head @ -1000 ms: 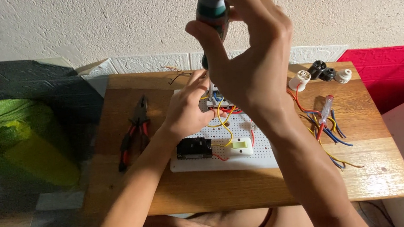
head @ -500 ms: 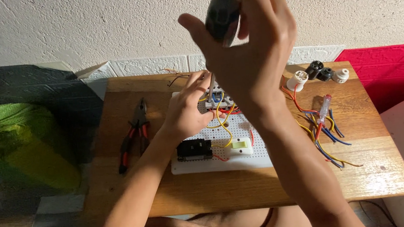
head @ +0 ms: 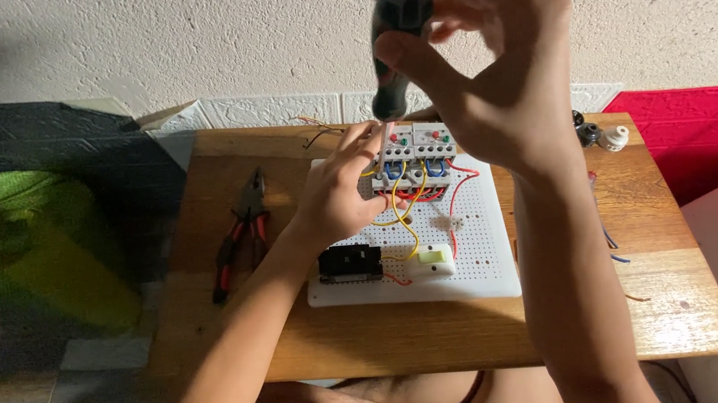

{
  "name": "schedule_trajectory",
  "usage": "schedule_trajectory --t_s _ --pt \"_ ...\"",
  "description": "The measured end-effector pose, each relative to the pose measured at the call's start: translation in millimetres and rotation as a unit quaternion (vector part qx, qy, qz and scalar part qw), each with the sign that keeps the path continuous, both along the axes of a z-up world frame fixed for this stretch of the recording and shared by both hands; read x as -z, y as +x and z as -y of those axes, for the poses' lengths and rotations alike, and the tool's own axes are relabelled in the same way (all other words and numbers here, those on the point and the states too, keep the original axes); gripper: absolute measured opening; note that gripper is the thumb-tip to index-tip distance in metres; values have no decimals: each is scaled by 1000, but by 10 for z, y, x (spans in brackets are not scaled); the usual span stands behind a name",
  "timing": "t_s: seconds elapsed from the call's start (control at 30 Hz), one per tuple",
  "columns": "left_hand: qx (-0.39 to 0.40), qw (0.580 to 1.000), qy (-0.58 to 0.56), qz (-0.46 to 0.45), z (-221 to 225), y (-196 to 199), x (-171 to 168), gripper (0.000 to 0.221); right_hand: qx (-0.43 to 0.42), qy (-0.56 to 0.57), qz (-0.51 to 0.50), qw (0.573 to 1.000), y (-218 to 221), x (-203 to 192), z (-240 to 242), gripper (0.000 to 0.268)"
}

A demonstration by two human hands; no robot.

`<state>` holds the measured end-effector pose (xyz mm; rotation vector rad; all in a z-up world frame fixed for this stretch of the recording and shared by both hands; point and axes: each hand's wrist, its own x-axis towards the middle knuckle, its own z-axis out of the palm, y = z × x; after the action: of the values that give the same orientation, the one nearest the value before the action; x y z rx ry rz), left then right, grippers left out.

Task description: Assembling and wiring electrical components for a light fixture on a workbench using a screwdriver and pliers.

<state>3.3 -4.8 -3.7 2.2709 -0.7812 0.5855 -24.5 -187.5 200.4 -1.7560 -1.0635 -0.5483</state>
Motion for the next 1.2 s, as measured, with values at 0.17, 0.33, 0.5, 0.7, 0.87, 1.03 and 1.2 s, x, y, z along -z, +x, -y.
schedule_trajectory --t_s 0.17,0.33,0.5,0.7,0.87,1.03,1.2 --pt "-1 1000 -6 -12 8 -37 -65 106 153 -3 64 986 -48 34 -86 32" --pt "-13 1000 -5 -23 34 -49 -85 100 192 16 96 977 -206 54 -269 41" --pt "-10 999 -9 -40 24 -44 -68 99 231 56 168 957 -152 66 -316 39" --pt "-14 1000 -9 -8 19 0 -9 107 247 17 111 962 -92 49 -183 44" --pt "-7 1000 -5 -7 4 -8 -24 102 109 17 45 993 -72 17 -78 25" --pt "-5 1000 -7 -2 1 -11 -13 107 179 16 76 981 -10 82 -98 35" --pt "-4 1000 -14 -2 23 -30 -56 108 222 14 97 970 -141 70 -213 44"
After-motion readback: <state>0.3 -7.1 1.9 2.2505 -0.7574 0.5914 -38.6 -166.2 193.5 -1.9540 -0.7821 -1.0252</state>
